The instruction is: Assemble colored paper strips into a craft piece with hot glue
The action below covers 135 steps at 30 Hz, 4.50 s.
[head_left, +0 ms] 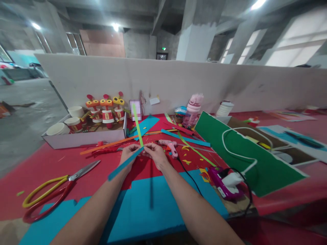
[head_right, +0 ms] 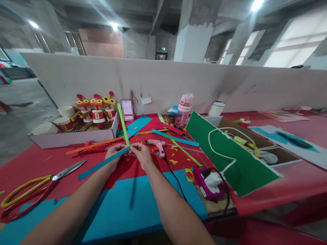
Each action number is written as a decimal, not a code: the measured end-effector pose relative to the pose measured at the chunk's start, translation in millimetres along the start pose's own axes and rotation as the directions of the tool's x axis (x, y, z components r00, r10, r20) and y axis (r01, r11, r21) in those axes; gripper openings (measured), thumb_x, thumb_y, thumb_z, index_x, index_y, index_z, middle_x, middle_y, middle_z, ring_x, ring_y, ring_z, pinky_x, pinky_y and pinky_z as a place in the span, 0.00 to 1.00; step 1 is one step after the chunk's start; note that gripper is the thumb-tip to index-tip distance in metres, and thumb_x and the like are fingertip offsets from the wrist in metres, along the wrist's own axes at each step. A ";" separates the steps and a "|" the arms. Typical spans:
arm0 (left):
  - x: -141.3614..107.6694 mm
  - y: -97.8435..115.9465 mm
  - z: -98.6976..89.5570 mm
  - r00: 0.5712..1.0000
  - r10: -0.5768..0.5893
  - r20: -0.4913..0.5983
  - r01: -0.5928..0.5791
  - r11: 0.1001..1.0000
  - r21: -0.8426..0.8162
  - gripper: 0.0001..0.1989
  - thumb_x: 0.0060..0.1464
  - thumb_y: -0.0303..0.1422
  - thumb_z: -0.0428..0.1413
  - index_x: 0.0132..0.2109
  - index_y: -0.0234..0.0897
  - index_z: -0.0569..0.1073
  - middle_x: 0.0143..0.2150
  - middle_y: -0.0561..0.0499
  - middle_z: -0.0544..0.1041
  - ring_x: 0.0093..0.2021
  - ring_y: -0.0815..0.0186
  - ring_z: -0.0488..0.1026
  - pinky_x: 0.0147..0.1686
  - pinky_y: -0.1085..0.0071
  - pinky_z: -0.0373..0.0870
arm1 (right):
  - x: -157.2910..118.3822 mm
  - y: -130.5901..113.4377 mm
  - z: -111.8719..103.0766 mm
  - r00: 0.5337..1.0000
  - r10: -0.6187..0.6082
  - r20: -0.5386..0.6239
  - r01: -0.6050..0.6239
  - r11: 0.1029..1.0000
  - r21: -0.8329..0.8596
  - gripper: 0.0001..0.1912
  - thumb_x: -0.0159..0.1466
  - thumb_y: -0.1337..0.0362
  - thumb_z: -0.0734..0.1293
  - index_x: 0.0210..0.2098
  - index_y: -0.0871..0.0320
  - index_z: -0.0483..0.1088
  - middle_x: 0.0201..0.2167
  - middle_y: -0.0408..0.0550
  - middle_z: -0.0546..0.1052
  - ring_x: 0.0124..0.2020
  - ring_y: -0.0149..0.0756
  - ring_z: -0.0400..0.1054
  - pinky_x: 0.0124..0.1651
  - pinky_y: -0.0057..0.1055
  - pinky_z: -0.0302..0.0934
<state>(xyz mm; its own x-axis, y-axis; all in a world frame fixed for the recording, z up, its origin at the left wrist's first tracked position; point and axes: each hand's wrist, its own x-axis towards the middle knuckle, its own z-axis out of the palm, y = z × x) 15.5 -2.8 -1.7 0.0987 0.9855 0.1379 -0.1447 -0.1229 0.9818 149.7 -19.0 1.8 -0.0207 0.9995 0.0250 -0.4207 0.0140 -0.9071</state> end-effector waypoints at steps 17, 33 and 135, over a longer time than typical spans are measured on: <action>-1.8 -1.9 1.6 0.999 -0.019 -0.031 0.020 1.000 0.008 0.13 0.38 0.37 0.64 0.31 0.32 0.77 0.24 0.49 0.76 0.24 0.68 0.69 0.26 0.73 0.65 | 6.5 5.5 -3.0 0.990 -0.105 -0.090 0.092 0.986 -0.136 0.15 0.45 0.57 0.73 0.29 0.59 0.71 0.23 0.42 0.74 0.25 0.32 0.69 0.35 0.32 0.66; -1.3 0.0 0.5 0.998 -0.015 -0.059 0.022 0.992 0.123 0.13 0.39 0.38 0.63 0.22 0.33 0.70 0.18 0.52 0.71 0.21 0.70 0.66 0.24 0.74 0.61 | 4.3 5.7 -1.3 0.998 -0.043 -0.050 0.035 0.990 -0.139 0.17 0.43 0.56 0.74 0.25 0.60 0.68 0.21 0.41 0.73 0.23 0.31 0.69 0.34 0.32 0.68; -4.0 8.2 3.3 0.995 -0.008 0.101 0.012 0.999 -0.037 0.12 0.44 0.38 0.61 0.27 0.33 0.71 0.21 0.51 0.71 0.22 0.71 0.66 0.24 0.75 0.64 | 1.4 0.9 -1.1 0.992 -0.103 -0.076 0.093 0.988 -0.124 0.10 0.46 0.60 0.72 0.26 0.59 0.73 0.21 0.42 0.74 0.24 0.33 0.69 0.35 0.33 0.67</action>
<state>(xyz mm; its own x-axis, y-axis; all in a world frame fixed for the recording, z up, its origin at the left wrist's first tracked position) 17.2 -8.1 6.2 0.1992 0.9696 0.1424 -0.1796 -0.1067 0.9779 150.3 -17.6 0.5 0.0915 0.9921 0.0862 -0.3054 0.1103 -0.9458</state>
